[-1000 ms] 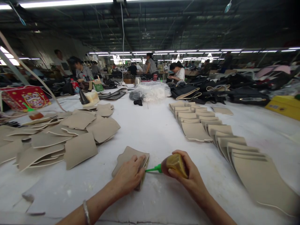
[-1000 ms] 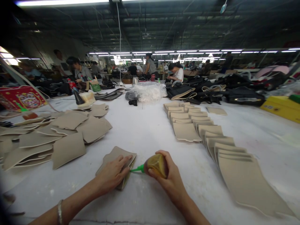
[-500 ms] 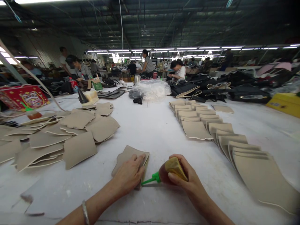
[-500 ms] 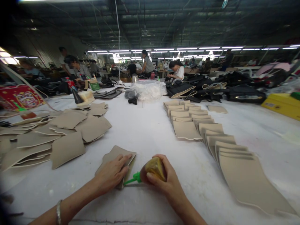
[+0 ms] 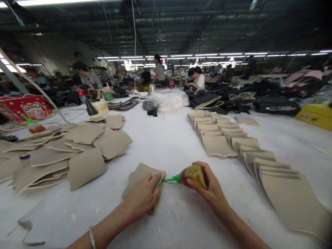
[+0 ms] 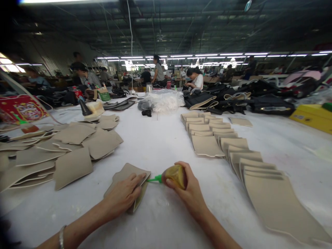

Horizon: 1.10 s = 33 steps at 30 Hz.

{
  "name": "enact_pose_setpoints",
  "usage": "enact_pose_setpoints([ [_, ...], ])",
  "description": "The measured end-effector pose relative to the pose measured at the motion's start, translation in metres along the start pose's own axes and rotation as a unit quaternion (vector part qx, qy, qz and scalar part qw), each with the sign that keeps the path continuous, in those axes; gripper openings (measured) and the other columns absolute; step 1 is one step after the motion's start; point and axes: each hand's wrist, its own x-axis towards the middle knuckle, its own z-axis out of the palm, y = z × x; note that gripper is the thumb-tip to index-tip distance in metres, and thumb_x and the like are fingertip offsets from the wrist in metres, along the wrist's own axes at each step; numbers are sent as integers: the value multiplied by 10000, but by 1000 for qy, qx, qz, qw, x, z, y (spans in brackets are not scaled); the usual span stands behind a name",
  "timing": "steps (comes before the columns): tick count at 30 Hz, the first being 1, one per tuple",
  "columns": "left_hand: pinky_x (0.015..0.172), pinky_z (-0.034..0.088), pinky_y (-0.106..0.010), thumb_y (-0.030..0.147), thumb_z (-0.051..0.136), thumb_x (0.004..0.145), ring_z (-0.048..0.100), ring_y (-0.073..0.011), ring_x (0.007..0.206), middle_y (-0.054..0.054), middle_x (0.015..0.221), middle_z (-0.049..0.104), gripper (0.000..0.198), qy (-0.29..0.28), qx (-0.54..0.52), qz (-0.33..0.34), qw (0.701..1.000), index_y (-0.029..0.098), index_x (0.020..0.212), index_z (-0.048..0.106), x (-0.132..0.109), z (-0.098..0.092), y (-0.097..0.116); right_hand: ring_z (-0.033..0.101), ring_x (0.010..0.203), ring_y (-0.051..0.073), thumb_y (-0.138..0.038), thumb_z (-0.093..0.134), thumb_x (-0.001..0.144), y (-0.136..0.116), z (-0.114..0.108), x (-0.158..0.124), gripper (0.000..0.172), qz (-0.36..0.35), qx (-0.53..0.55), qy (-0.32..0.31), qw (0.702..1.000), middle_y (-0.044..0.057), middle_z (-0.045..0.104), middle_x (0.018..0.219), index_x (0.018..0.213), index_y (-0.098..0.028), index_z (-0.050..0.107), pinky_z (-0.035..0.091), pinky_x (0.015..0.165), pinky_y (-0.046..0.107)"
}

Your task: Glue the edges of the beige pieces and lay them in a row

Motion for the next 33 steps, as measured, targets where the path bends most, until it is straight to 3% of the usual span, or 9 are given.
enact_pose_setpoints([
  [6, 850, 435, -337, 258, 256, 892, 597, -216, 942, -69, 1094, 566, 486, -6, -24, 6, 1000, 256, 1350, 419, 2, -4, -2, 525, 801, 185, -435, 679, 776, 10, -3, 9, 484, -35, -22, 19, 999, -3, 531, 940, 1147, -249, 430, 419, 722, 285],
  [11, 864, 437, -380, 250, 269, 877, 599, -240, 943, -80, 1106, 565, 495, -2, -28, 5, 1000, 241, 1346, 426, 3, -3, -2, 538, 755, 180, -435, 662, 791, 11, -3, 2, 454, 16, 44, -52, 998, -23, 551, 854, 1127, -250, 418, 426, 681, 282],
  [17, 869, 440, -386, 244, 272, 874, 599, -243, 961, -84, 1121, 563, 494, 4, -44, 6, 999, 243, 1342, 429, 1, -4, -1, 542, 804, 198, -426, 677, 769, 1, 1, 8, 441, 23, 46, 16, 999, -13, 562, 882, 1092, -242, 441, 421, 732, 301],
  [25, 908, 419, -410, 230, 297, 854, 584, -262, 998, -95, 1172, 561, 519, 11, -59, -2, 998, 225, 1356, 429, 0, -1, -3, 514, 719, 172, -439, 706, 721, -9, 10, -18, 398, 86, 133, -42, 987, -28, 563, 777, 1003, -222, 527, 408, 650, 264],
  [29, 922, 404, -404, 270, 339, 855, 570, -265, 1023, -80, 1183, 578, 492, 26, -101, -7, 995, 231, 1328, 469, 1, -2, -5, 563, 809, 192, -396, 706, 746, -14, 6, -15, 301, 149, 269, -12, 951, 5, 612, 829, 939, -200, 585, 469, 738, 304],
  [33, 782, 461, -323, 412, 298, 894, 610, -216, 862, -55, 1072, 629, 451, 50, -206, -39, 976, 234, 1208, 568, -1, -8, -13, 621, 893, 225, -321, 767, 705, -13, -14, -15, 337, 229, 414, 63, 879, 67, 677, 973, 980, -171, 642, 531, 768, 337],
])
